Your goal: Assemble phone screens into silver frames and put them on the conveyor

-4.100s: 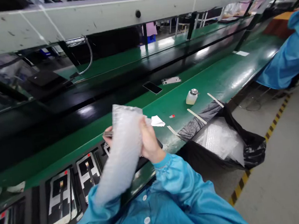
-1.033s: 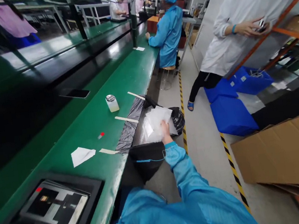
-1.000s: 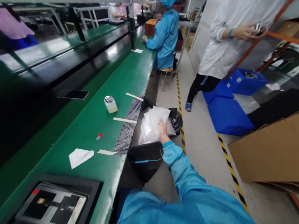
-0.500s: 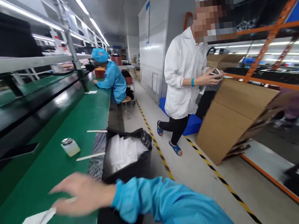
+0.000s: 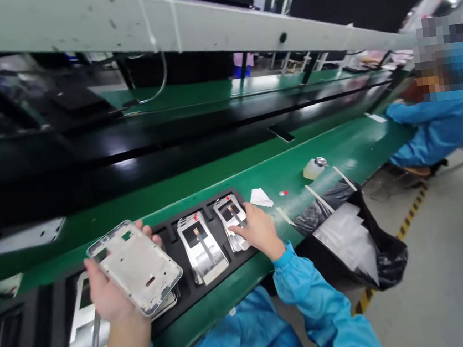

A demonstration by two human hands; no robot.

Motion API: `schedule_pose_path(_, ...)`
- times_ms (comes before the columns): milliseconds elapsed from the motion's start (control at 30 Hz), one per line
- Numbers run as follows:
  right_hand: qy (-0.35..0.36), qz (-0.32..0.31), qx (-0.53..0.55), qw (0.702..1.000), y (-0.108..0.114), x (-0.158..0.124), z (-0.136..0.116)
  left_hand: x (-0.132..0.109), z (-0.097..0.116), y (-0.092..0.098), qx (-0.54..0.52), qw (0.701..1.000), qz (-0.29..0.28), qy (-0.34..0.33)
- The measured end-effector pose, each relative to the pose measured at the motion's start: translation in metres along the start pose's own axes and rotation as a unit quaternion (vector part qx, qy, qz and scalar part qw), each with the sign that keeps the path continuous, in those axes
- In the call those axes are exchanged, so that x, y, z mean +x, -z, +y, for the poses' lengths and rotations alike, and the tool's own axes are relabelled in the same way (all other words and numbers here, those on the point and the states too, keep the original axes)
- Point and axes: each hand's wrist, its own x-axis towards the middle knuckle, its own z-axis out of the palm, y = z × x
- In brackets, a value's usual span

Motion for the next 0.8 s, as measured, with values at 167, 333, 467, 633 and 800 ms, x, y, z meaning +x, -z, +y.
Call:
schedule_pose_path(167,-0.023,0.008,0.102,0.994,0.000,-0.001,0.023,-0.004,-0.009,-0.010,-0.001,0.996,-0.045,0.078)
schedule_pose_path(333,-0.008,-0.008,0.258,0.966,0.021,0.007,0.040,-0.018,-0.017,-0.011,0.059,0.974,-0.131,0.174)
schedule_pose_path(467,0.020,-0.020,0.398,0.917,0.027,-0.004,-0.003,-0.030,-0.039,-0.012,0.087,0.966,-0.154,0.188)
schedule_pose_path(633,0.103,0.023,0.487,0.867,0.001,-0.019,-0.084,-0.038,-0.051,-0.013,0.136,0.946,-0.217,0.199)
schedule_pose_path(800,0.181,0.089,0.500,0.842,0.016,-0.017,-0.116,-0.042,-0.037,-0.017,0.207,0.936,-0.262,0.113)
